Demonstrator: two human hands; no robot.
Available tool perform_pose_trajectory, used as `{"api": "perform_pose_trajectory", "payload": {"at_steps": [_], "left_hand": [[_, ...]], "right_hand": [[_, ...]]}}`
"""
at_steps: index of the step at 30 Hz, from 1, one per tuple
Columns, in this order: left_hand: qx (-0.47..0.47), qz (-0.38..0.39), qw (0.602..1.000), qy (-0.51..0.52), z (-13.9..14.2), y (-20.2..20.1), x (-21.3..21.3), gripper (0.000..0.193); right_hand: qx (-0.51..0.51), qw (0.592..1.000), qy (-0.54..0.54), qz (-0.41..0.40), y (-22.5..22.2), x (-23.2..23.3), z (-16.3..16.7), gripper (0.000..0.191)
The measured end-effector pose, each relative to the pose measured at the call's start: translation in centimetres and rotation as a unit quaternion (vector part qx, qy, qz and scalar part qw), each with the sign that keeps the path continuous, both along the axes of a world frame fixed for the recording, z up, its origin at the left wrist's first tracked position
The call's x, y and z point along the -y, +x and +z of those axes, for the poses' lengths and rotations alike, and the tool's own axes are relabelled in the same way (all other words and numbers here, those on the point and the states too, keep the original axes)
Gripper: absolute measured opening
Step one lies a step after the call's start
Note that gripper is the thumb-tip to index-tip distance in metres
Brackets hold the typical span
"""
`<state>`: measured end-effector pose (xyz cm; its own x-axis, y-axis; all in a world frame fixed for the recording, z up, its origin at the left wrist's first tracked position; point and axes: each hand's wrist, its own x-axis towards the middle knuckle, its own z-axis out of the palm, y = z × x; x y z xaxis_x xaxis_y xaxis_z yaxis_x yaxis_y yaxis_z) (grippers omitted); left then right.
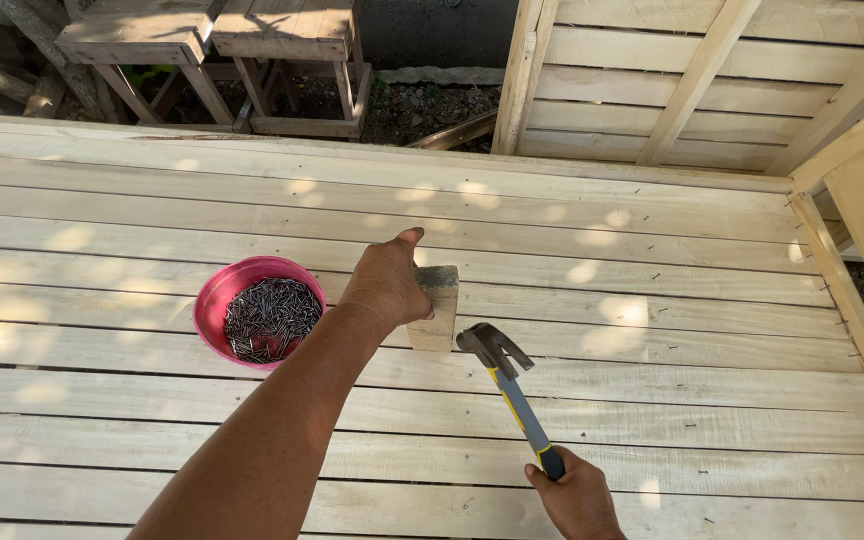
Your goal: The person uses a hammer and a small wooden block to drive nails into a wooden slatted floor. They repeatedly tap the block to push nails flush with the surface, moving along the floorboards.
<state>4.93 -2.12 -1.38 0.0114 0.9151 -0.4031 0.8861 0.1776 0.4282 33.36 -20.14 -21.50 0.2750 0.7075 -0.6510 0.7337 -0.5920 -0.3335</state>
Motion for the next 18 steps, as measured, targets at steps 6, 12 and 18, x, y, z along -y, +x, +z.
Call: {"api": "perform_pose_trajectory", "payload": {"at_steps": [6, 12, 18], "left_hand": [[0.005, -0.001, 1.0, -0.003, -0.3, -0.6, -0.3, 0.103], [0.014, 0.005, 1.0, 0.002, -2.0, -2.3, 0.5, 0.093], [0.042, 0.013, 0.999, -0.008, -2.8, -3.2, -1.0, 0.07]], "right_hand": [[-0.009, 0.997, 0.072, -0.016, -0.1, 0.3, -1.4, 0.043], [0.023, 1.0, 0.01, 0.001, -1.9, -2.0, -0.5, 0.044], [-0.038, 0.986, 0.132, -0.091, 0.4, 0.1, -0.2, 0.045]]}}
